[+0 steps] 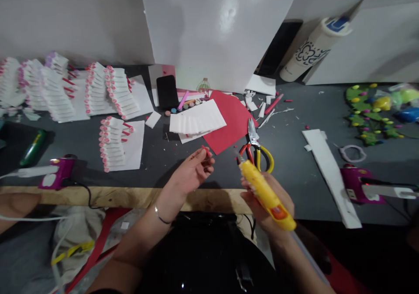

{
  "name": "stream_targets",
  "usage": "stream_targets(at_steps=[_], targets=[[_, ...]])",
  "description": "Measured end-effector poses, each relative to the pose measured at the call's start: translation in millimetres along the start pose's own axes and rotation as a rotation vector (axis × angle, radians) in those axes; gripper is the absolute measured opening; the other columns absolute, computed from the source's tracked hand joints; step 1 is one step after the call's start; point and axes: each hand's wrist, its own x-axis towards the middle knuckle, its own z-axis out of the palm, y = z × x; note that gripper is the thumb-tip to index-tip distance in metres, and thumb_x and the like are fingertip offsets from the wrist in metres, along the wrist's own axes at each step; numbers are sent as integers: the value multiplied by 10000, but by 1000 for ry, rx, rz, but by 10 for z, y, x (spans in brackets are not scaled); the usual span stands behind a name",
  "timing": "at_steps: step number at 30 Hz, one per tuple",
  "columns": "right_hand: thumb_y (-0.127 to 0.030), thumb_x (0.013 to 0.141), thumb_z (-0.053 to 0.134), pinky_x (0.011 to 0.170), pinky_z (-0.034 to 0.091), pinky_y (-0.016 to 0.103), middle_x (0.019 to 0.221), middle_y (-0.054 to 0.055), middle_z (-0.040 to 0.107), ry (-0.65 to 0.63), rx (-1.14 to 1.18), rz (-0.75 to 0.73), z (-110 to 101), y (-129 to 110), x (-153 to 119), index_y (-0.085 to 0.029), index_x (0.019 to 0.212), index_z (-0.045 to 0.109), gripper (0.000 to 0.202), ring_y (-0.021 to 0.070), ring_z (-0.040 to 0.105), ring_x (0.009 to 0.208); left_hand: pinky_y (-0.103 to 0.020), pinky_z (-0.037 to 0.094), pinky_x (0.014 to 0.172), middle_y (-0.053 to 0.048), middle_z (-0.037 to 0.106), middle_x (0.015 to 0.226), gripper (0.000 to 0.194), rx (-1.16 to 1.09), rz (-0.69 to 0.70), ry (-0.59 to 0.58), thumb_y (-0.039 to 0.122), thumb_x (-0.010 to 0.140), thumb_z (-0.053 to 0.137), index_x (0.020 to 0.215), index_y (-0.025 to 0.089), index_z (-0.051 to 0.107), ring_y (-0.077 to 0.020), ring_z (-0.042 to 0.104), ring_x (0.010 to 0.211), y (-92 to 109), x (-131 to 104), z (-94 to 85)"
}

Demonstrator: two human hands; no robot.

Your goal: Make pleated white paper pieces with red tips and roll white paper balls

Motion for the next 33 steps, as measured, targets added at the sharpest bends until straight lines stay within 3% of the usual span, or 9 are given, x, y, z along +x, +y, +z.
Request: stream_targets(at_steps=[6,11,19,33], targets=[[-134,843,674,702,559,314,886,59,687,-79,-49,-196,143,-3,104,-230,980,636,172,197,672,802,-277,541,639,-20,658,814,270,-142,-116,15,388,710,847,758,199,659,-134,626,738,66,-104,138],[-174,868,655,701,559,322,881,63,696,-87,-64,-193,146,14,88,-229,969,645,115,202,671,798,-288,568,648,-39,653,856,274,0,-85,-23,446,814,743,775,196,640,-141,624,753,108,-157,183],[-167,884,635,701,550,326,860,62,688,-100,-80,-198,151,39,80,-224,950,641,87,200,660,780,-275,557,651,-36,677,866,213,-179,-185,73,352,748,823,764,192,683,-137,629,761,107,-175,211],[-122,902,585,687,524,308,828,44,663,-126,-80,-186,153,53,68,-222,921,616,107,177,629,745,-280,552,628,-40,662,850,260,-69,-98,42,405,764,804,777,188,662,-140,625,751,94,-164,175]])
